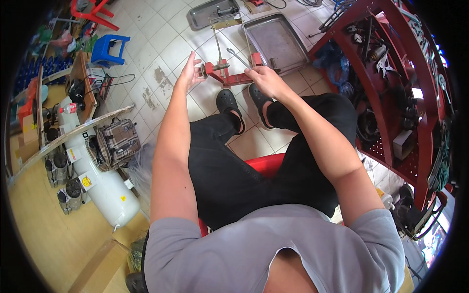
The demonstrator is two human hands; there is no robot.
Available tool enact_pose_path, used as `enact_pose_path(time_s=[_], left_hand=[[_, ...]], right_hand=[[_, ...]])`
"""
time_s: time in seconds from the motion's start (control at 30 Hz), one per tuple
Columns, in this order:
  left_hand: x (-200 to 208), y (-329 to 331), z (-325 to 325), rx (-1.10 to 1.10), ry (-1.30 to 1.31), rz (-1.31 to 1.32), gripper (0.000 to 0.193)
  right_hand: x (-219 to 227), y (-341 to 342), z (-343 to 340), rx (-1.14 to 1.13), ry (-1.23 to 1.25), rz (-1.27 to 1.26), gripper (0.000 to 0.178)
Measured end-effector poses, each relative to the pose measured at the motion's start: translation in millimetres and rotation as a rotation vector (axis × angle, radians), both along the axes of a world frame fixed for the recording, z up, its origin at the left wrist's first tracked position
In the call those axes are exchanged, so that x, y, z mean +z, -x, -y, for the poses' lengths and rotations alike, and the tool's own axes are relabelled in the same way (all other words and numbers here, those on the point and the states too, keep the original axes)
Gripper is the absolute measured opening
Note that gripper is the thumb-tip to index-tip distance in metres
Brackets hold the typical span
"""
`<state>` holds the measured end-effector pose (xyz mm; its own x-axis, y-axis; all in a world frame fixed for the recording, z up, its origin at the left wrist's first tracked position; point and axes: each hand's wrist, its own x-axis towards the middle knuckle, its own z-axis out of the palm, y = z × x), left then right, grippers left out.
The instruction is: The person sits on a red stool in a workshop and uses a wrench to tighten a bolt on a red metal frame. They manipulate the frame and a metal rod, adjusting the components and securing them together.
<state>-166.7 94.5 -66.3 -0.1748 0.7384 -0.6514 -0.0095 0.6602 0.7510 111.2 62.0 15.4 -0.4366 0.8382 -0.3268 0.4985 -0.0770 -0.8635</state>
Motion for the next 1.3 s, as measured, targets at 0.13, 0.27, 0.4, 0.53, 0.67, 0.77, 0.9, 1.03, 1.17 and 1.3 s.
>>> enact_pose_path(time_s=[0.13, 0.27, 0.4, 0.53, 0.67, 0.77, 0.9, 1.03, 1.17, 1.3], left_hand=[[14.5, 15.3, 2.6, -0.119, 0.346, -0.152, 0.100], [1.6, 26.7, 4.9, -0.121, 0.098, -0.321, 0.102], [-5.1, 15.8, 3.2, -0.041, -0.068, 0.000, 0.103], [22.2, 3.0, 4.5, -0.128, 0.347, -0.147, 0.103], [5.2, 29.7, 7.7, -0.159, 0.228, -0.294, 0.104], [-4.4, 31.0, 5.0, -0.131, 0.024, -0.248, 0.104], [13.5, 3.8, 4.3, -0.103, 0.207, -0.088, 0.103], [1.7, 32.8, 3.5, -0.146, 0.271, -0.211, 0.103], [-11.4, 33.0, 2.7, -0.155, 0.026, -0.266, 0.101], [-10.5, 17.3, -2.2, -0.092, 0.072, -0.049, 0.103]], right_hand=[[-5.3, -2.7, -2.4, -0.003, -0.003, -0.006, 0.048], [0.8, 2.0, 1.3, 0.006, 0.010, -0.004, 0.049], [2.9, 2.2, 1.9, 0.005, 0.002, 0.002, 0.050], [-4.7, -5.1, -1.3, -0.011, -0.030, -0.001, 0.050], [-5.4, 1.5, 1.3, -0.001, -0.036, -0.010, 0.050], [-4.5, 2.9, 1.6, 0.011, -0.029, -0.010, 0.050], [-7.3, -4.3, -0.4, -0.012, -0.025, 0.005, 0.050], [-3.1, 0.7, -0.5, 0.009, -0.023, -0.017, 0.050], [-1.9, 1.9, 1.7, 0.019, -0.008, -0.002, 0.050], [-5.4, -2.1, 1.0, 0.017, -0.038, 0.023, 0.049]])
